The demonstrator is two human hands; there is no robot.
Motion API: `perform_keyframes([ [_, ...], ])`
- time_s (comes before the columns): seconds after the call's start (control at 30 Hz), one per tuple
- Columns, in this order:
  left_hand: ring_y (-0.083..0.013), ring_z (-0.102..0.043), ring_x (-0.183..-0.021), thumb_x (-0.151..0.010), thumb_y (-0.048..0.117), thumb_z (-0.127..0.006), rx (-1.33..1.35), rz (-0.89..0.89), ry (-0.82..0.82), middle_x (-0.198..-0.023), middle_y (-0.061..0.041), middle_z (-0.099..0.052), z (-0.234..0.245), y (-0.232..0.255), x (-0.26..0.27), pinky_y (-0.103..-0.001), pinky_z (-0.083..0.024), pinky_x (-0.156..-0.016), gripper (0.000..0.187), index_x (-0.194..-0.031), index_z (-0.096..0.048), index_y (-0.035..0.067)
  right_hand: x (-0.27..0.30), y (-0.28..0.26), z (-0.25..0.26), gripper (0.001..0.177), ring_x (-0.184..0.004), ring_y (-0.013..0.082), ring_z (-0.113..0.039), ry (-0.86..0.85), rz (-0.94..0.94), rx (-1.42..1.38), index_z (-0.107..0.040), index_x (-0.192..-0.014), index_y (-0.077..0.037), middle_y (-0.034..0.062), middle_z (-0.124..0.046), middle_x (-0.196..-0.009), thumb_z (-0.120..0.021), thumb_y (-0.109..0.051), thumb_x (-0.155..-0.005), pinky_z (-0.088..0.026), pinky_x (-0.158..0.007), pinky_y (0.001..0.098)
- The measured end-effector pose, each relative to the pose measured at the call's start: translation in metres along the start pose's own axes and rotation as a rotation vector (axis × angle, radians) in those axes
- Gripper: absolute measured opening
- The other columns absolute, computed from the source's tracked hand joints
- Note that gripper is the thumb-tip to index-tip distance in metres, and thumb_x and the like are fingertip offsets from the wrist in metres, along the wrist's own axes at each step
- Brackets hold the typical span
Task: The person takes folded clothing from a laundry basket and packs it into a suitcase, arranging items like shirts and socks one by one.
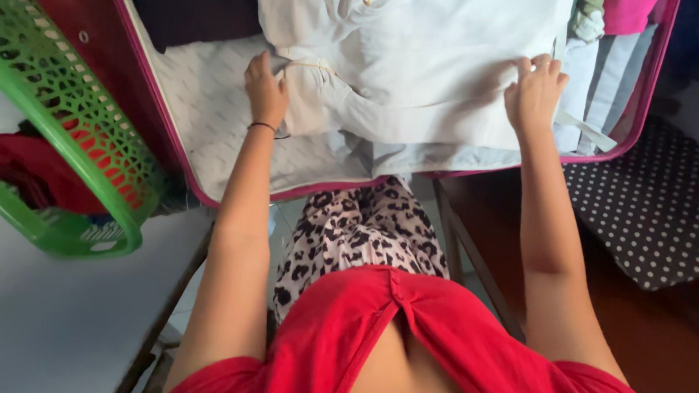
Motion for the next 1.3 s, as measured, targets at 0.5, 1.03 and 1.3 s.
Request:
perform_keyframes([
  [0.5, -0.0256, -0.037, -0.152, -0.085, 0.026, -0.081, -0.482, -1.012, -0.087, -0.156, -0.004, -0.050, -0.016, 0.215, -0.118, -0.055, -0.027, -0.122, 0.016, -0.090, -0.070, 0.015, -0.159, -0.130, -0.084, 0.053, -0.116, 0.0381, -0.060, -0.057, 0.445, -0.022, -0.063, -0.127, 0.001, 0.0194, -0.065, -0.120, -0.073, -0.027, -0.084, -0.042, -0.100, 0.0469],
  [1.03, -0.0374, -0.073, -0.079, -0.093, 0.008, -0.064, -0.402, -0.496, -0.482, -0.106, -0.018, -0.068, 0.064, 0.097, -0.070, -0.047, -0.058, -0.064, 0.052, -0.143, -0.052, 0.012, -0.082, -0.005, 0.023, 0.007, -0.091, 0.0217, -0.066, -0.032, 0.450, 0.183, -0.070, -0.103, -0.017, 0.0020, -0.065, -0.099, -0.066, -0.020, -0.108, -0.053, -0.070, 0.0355],
  [1.3, -0.0380, -0.066, -0.099, -0.086, 0.024, -0.072, -0.233, -0.367, -0.454, -0.126, -0.020, -0.056, 0.013, 0.055, 0.068, -0.046, -0.058, -0.078, 0.060, -0.139, -0.049, 0.007, 0.031, -0.001, 0.017, 0.034, -0.098, 0.0273, -0.065, -0.117, 0.272, 0.054, -0.064, -0.134, -0.020, 0.0098, -0.057, -0.123, -0.056, -0.010, -0.103, -0.057, -0.073, 0.0397],
])
Point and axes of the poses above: each hand's wrist, its own x-axis away from the middle knuckle, its own z-axis out of the back of the hand, y = z × x, the point moved 6 cm from there along -x, towards the middle knuckle
